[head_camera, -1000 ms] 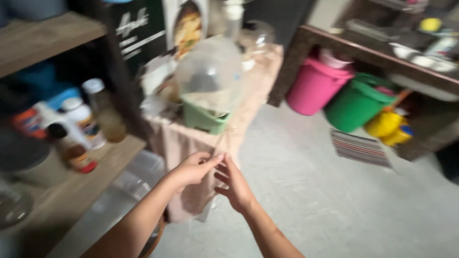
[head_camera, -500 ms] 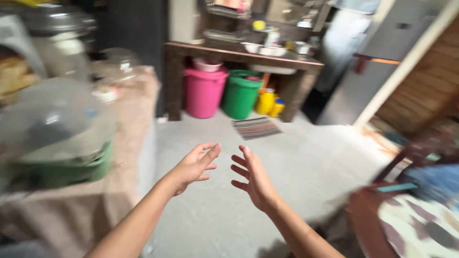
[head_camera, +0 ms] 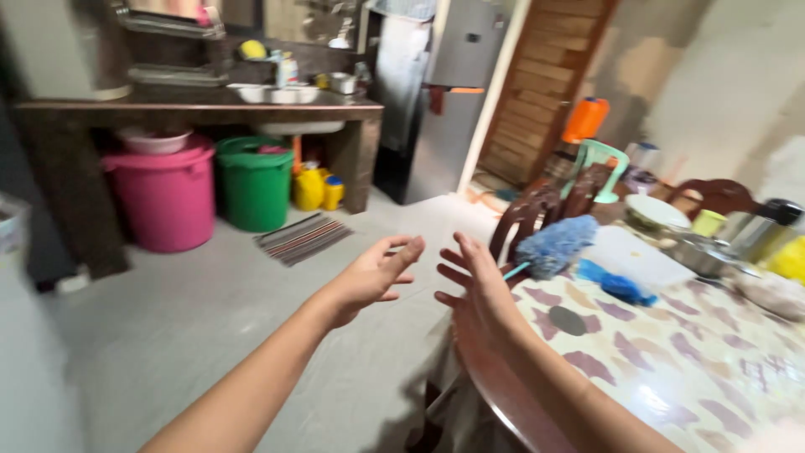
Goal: The recorder is shown organizing several clear plastic food containers and lids, moving them between a storage shelf and a dining table.
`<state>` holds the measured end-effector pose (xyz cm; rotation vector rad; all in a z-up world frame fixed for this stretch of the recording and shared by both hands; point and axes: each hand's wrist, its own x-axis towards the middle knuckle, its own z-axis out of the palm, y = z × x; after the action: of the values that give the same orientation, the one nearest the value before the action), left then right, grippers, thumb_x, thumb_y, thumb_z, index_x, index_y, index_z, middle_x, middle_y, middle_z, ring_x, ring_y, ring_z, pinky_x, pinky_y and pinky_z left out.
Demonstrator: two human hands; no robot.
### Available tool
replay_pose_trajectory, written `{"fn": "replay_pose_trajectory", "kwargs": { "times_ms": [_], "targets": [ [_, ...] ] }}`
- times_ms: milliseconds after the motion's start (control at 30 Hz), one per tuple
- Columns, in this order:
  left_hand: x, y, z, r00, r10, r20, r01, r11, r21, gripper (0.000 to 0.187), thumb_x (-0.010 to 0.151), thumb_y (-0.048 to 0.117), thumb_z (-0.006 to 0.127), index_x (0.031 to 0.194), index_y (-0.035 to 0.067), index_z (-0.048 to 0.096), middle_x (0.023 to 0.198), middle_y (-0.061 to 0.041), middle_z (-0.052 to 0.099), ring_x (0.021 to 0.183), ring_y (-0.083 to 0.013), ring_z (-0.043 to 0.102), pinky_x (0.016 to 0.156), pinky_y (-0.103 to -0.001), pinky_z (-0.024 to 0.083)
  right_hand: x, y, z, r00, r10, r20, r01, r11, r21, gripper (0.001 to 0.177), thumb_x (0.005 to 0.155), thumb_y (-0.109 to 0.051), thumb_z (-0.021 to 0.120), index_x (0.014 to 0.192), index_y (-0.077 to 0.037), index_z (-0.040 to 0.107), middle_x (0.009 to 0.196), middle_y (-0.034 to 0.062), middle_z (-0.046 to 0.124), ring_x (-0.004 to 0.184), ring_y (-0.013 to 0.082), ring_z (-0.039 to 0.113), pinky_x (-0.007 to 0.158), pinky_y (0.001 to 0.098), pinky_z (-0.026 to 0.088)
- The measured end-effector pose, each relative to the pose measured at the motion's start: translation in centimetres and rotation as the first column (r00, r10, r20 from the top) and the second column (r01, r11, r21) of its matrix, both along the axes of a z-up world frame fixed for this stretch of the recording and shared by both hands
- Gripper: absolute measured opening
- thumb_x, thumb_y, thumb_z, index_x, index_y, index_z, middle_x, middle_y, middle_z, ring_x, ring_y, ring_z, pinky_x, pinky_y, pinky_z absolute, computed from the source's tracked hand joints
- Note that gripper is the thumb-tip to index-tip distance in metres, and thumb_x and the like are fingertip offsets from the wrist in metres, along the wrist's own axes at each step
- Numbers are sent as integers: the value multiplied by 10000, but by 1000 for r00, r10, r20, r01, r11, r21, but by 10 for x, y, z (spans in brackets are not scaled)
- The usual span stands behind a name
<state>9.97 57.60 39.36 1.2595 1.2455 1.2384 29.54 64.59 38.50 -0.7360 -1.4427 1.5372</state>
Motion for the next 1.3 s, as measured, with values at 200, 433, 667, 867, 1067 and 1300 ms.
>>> {"fn": "replay_pose_trajectory", "kwargs": {
  "times_ms": [200, 433, 667, 867, 1067, 1300],
  "targets": [
    [65, 82, 20, 974, -222, -44, 222, 975, -3, 952, 740, 771, 589, 1488, 197, 456, 1419, -31, 570, 1290, -226, 613, 1017, -418, 517, 72, 49, 31, 984, -179, 19, 180, 983, -23, 708, 873, -603, 547, 1452, -205, 462, 1436, 69, 541, 1331, 241, 530, 978, 507, 504],
    [137, 178, 17, 918, -396, 27, 396, 916, -64, 899, 783, 743, 557, 1497, 210, 435, 1514, -63, 534, 1348, -240, 560, 1067, -437, 475, 152, 126, -2, 938, -346, -16, 343, 933, -108, 726, 874, -612, 561, 1447, -173, 481, 1436, 86, 558, 1332, 282, 518, 975, 496, 520],
    [205, 271, -10, 863, -499, 79, 505, 857, -101, 934, 800, 757, 533, 1514, 167, 409, 1559, -81, 493, 1353, -273, 561, 1064, -467, 475, 227, 163, -28, 858, -512, 38, 512, 847, -141, 789, 858, -643, 553, 1474, -157, 469, 1503, 100, 520, 1363, 259, 506, 983, 508, 507],
    [255, 345, -33, 840, -540, 45, 540, 828, -151, 935, 799, 754, 535, 1517, 166, 416, 1545, -92, 507, 1354, -273, 561, 1062, -482, 486, 288, 207, -55, 761, -643, 90, 646, 738, -194, 796, 874, -641, 537, 1495, -154, 440, 1509, 128, 493, 1389, 276, 484, 1006, 520, 503],
    [305, 433, -57, 802, -596, 28, 589, 783, -200, 938, 801, 751, 548, 1524, 172, 401, 1543, -93, 499, 1393, -264, 525, 1086, -480, 474, 348, 261, -73, 666, -734, 134, 742, 633, -221, 812, 880, -646, 531, 1505, -140, 418, 1533, 120, 482, 1408, 272, 471, 994, 507, 514],
    [366, 537, -85, 785, -620, -15, 597, 762, -250, 891, 798, 757, 564, 1461, 163, 519, 1495, -107, 567, 1393, -234, 527, 1049, -468, 505, 411, 353, -100, 563, -806, 183, 815, 504, -287, 776, 882, -624, 553, 1502, -175, 428, 1518, 106, 504, 1378, 257, 491, 943, 485, 543]
  ]
}}
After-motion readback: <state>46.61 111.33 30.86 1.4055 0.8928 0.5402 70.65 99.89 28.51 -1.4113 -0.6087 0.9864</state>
